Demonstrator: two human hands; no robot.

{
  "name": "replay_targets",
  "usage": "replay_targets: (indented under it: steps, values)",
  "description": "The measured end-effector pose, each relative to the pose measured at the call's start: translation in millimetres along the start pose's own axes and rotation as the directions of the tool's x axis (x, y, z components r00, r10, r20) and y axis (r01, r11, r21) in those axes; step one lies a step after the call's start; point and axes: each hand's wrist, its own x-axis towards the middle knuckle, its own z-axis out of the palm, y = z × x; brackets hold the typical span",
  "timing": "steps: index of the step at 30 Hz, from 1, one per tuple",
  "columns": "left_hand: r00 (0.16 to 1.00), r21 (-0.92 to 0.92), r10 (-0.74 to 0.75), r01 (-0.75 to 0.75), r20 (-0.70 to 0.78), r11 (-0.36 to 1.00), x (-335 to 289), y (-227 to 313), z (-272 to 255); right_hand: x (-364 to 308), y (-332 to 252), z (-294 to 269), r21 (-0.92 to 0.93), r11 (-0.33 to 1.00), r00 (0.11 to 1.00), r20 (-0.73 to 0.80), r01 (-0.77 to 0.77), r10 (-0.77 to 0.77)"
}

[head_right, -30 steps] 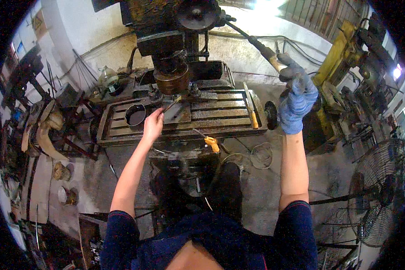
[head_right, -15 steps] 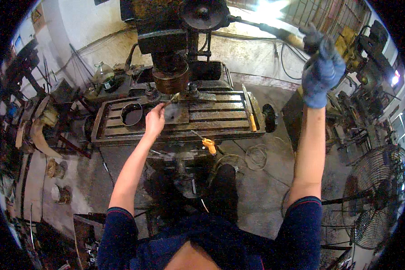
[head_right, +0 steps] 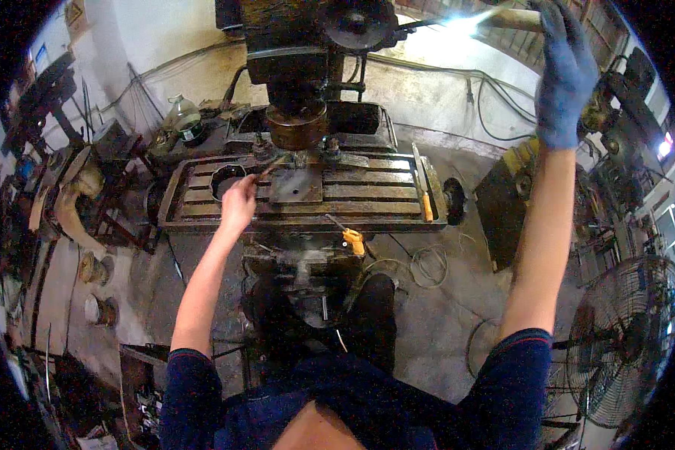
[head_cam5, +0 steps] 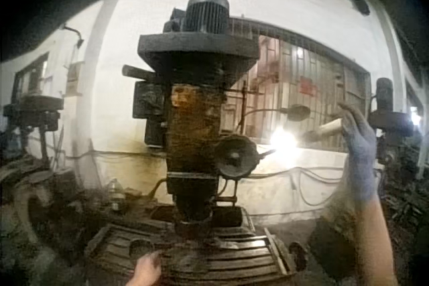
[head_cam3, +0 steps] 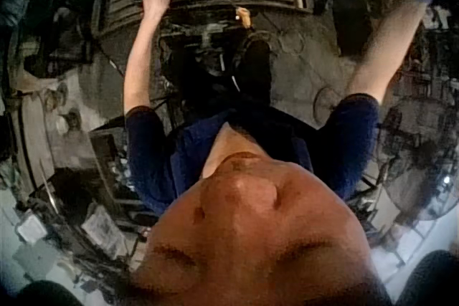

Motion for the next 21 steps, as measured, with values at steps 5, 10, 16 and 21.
replay_targets:
  steps: [5, 10, 16, 21]
  values:
    - [0.991, 0.123, -0.111, 0.120, -0.076, 0.985, -5.1, -36.9, -46.7, -127.4, -72.8, -15.7, -0.246, 0.819, 0.846, -0.008, -0.518, 0.533]
    - [0.991, 0.298, -0.098, 0.122, -0.093, 0.947, -6.4, -77.7, -47.9, -288.4, -156.1, 13.9, 0.035, 0.146, 0.143, 0.514, -0.989, 0.846]
    - [0.948, 0.395, -0.238, 0.140, 0.211, 0.908, -17.2, -59.2, -59.3, -454.9, -174.3, 47.0, -0.307, -0.162, -0.333, 0.667, -0.938, 0.667]
    - [0.949, 0.339, -0.270, 0.202, 0.165, 0.919, -26.5, -53.9, -85.3, -483.7, -185.7, 90.6, -0.189, -0.363, -0.359, 0.794, -0.912, 0.490]
